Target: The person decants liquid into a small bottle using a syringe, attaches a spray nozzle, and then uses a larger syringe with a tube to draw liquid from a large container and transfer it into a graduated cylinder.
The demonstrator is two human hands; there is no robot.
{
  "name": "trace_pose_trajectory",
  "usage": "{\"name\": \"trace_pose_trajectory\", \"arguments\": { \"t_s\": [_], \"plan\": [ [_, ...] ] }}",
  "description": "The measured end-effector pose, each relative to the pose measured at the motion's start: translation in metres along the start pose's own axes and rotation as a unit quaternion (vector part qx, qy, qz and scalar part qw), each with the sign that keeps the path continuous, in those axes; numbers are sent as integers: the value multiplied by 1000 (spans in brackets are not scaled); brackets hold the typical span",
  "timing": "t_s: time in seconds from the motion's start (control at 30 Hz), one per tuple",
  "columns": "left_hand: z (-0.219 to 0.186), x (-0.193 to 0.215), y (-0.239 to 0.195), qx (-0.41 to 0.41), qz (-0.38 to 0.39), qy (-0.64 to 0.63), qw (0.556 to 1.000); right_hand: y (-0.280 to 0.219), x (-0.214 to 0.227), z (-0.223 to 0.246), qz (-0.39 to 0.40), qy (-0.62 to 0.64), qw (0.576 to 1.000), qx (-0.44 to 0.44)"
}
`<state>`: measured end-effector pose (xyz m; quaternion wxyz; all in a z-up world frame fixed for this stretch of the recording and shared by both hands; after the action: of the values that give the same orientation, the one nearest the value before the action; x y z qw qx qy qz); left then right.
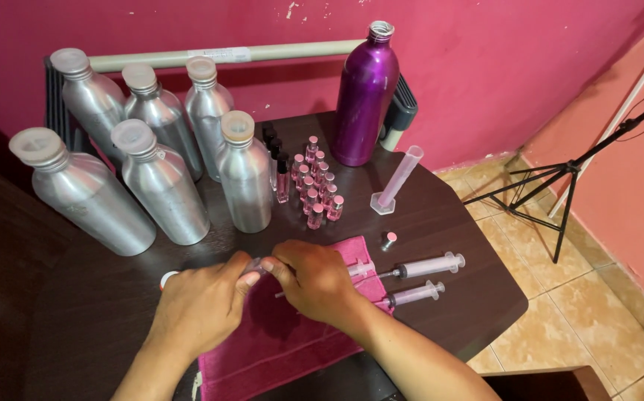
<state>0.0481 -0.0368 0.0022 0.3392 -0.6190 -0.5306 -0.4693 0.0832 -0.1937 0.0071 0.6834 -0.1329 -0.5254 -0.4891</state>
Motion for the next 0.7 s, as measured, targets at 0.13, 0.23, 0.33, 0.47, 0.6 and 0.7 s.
{"name": "trace_pose_trajectory", "arguments": {
  "t_s": [0.13, 0.23, 0.33, 0.47, 0.6, 0.7],
  "plan": [
    [-1, 0, -1, 13, 9, -20, 1000, 1, 3, 1, -46, -16, 999, 25],
    [0, 1, -1, -22, -19, -30, 999, 3, -9, -14, 54, 85, 993, -57],
    [0, -3, 1, -73, -29, -118, 990, 2, -21, -22, 100, 387, 914, -73],
    [1, 0, 2, -69, -38, -98, 992, 4, -7, -12, 100, 287, 952, -37],
    [2, 5, 1, -16, 8, -54, 998, 5, 3, 0, 87, 117, 989, -4],
    [3, -1, 1, -17, 11, -36, 999, 5, -1, -4, 69, 99, 993, -14]
  ]
}}
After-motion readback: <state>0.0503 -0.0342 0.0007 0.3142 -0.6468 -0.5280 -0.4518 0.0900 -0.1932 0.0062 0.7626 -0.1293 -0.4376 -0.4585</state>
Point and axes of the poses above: each hand's wrist, its own y-axis towards the middle knuckle, its own x-axis out of the back of the hand, z = x × y, the point moved 6 cm from there along y, towards the middle knuckle, and after that the axes turned 12 degrees about -y, right-handed, at the moved point
